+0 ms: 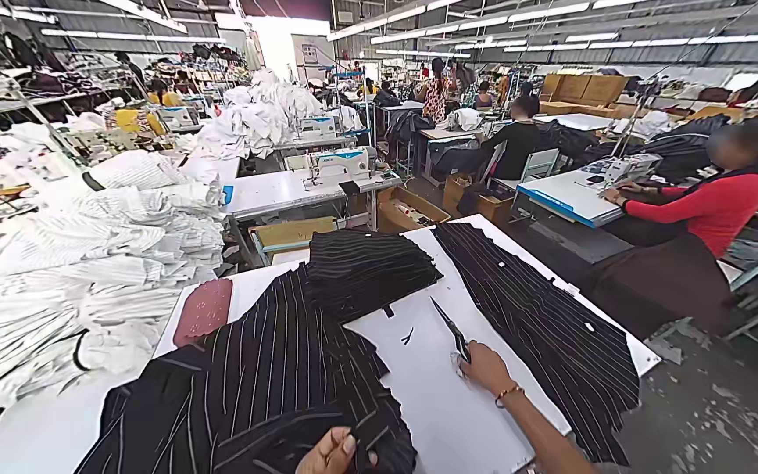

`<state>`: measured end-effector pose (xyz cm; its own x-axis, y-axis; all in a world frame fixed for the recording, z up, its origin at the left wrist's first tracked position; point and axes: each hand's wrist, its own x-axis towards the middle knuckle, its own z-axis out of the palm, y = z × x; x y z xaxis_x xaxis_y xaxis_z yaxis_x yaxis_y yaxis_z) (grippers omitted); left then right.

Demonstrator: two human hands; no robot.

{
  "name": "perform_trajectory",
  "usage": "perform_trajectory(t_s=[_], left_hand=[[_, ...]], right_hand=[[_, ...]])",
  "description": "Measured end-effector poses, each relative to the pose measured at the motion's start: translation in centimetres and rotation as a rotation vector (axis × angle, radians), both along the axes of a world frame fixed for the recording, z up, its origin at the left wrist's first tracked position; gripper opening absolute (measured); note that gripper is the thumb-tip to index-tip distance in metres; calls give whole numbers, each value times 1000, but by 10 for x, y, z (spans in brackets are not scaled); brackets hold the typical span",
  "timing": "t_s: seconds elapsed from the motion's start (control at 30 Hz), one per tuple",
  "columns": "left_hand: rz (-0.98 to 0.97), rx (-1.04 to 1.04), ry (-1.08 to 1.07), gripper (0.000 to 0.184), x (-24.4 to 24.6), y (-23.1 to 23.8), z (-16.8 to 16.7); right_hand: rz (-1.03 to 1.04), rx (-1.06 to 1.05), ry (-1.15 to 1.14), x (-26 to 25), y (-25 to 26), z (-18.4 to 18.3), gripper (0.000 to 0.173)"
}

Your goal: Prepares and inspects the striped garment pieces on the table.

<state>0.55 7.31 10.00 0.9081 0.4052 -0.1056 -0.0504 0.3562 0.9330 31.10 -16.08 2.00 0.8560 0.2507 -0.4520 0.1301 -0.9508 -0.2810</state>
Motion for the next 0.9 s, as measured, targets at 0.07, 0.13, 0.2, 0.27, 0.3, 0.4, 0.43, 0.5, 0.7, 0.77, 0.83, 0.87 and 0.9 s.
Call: perform_trajectory(t_s=[0.07,0.13,0.2,0.27,0.3,0.4,0.43,0.5,0.7,0.77,0.83,0.87,0.9], left_hand=[[45,27,32,24,0,-3,9],[94,53,48,22,4,-2,15],[124,63,49,19,9,0,19],[137,52,43,19,12,3,24],[137,50,36,19,13,5,26],[146,37,4,19,17,9,30],[139,43,-12,19,18,10,30],[108,69,-38,18,20,9,32],[84,309,-90,9,21,-4,41],[166,395,-79,6,19,-6,43],[249,420,-69,6,19,-7,46],[284,421,-60,6,19,-8,46],[311,422,-53,6,20,-9,46]], right_hand=[[-40,307,166,-8,-11,0,33],[-111,723,407,-43,-16,12,20],[-55,965,605,-91,-21,28,17],[40,1088,669,-142,-27,42,7],[59,1118,683,-162,-33,48,13],[178,1059,702,-194,-56,58,33],[247,1016,709,-196,-63,61,40],[387,923,695,-192,-71,71,50],[568,728,562,-164,-49,109,57],[593,736,545,-161,-42,110,55],[599,739,516,-162,-39,109,53],[599,741,497,-163,-39,107,52],[598,751,477,-164,-38,104,50]])
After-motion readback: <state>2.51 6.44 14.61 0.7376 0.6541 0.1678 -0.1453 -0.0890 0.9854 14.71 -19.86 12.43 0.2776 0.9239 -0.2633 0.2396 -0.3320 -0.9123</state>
